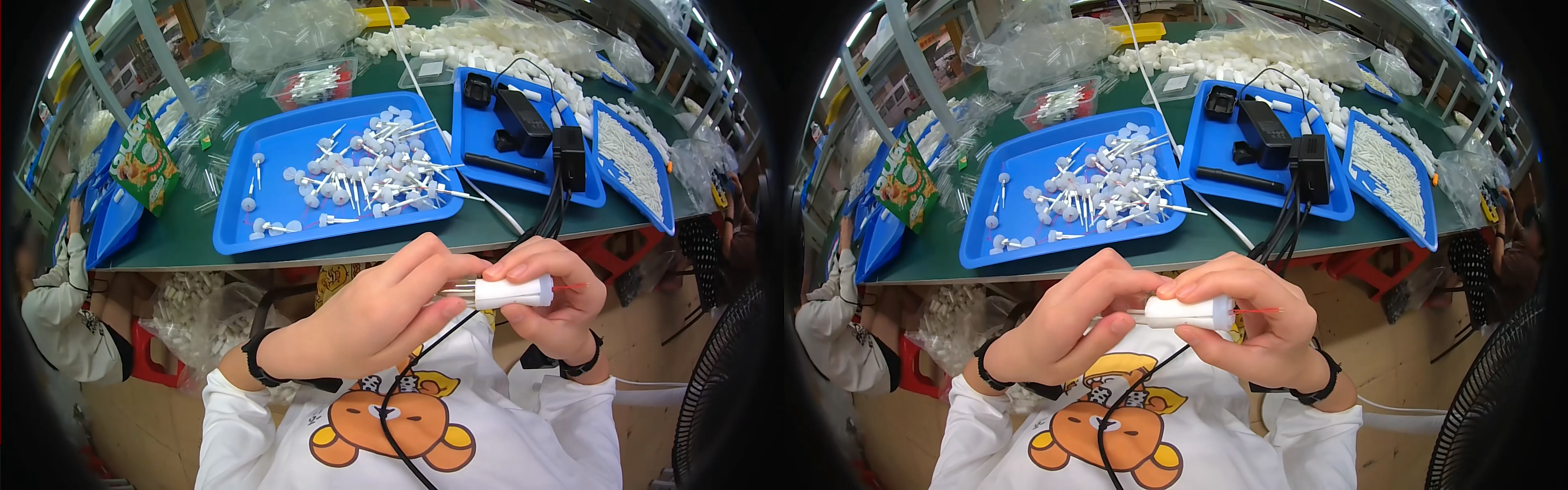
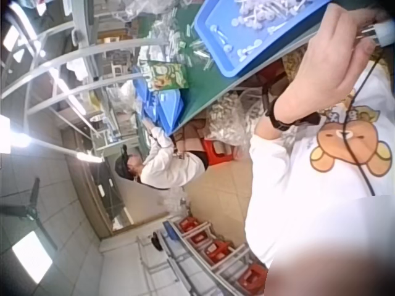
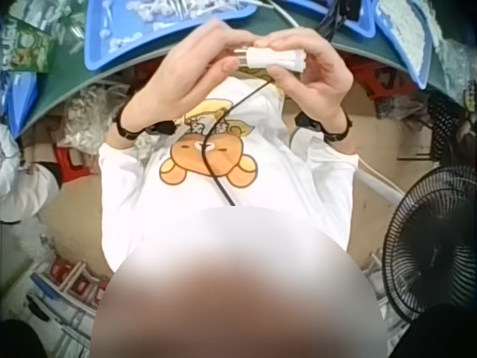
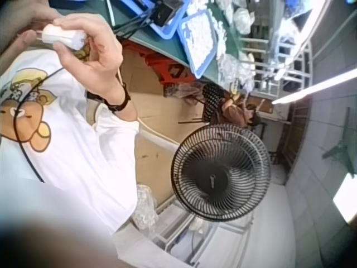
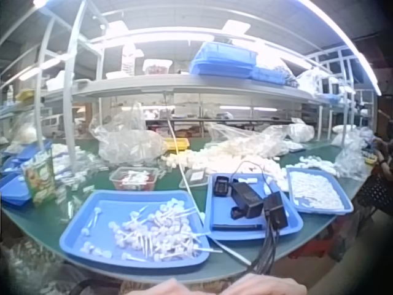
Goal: The person sits at a factory workbench and assembles small white plastic components by hand. They repeatedly pick up a cylindrical piece and a rod-like piece from a blue tray, insert the rod into the cylinder, and place the assembled unit back into the tray. The process is repetitive and involves handling multiple identical units.
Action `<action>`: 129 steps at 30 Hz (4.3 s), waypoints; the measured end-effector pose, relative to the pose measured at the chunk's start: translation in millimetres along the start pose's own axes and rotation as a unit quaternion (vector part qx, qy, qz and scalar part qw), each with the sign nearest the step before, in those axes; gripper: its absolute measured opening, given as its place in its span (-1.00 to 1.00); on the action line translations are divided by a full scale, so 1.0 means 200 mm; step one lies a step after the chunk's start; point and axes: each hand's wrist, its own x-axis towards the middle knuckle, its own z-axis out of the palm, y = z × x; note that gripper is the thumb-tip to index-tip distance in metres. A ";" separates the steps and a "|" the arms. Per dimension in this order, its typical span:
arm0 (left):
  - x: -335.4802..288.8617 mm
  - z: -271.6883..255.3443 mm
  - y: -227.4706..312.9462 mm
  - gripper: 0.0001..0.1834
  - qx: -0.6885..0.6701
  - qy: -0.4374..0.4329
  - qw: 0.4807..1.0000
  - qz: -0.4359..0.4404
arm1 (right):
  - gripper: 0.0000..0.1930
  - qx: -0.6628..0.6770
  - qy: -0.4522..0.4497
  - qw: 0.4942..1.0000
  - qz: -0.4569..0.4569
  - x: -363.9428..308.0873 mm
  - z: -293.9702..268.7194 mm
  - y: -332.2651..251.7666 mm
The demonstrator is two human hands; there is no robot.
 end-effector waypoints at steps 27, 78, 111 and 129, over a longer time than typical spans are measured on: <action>-0.03 0.08 0.01 -0.74 -0.049 0.029 0.998 -0.028 | -0.69 0.078 -0.041 0.987 0.138 0.01 0.00 0.01; -0.02 0.08 -0.03 -0.65 -0.410 -0.054 0.875 -0.251 | -0.66 -0.047 -0.097 0.994 0.010 0.05 0.02 0.11; -0.03 0.11 -0.04 -0.53 -0.423 0.007 0.854 -0.302 | -0.65 -0.141 -0.080 0.987 -0.014 0.04 0.10 0.08; 0.01 0.16 -0.04 -0.59 -0.522 0.016 0.792 -0.316 | -0.28 0.515 -0.051 0.735 0.438 -0.14 0.24 0.21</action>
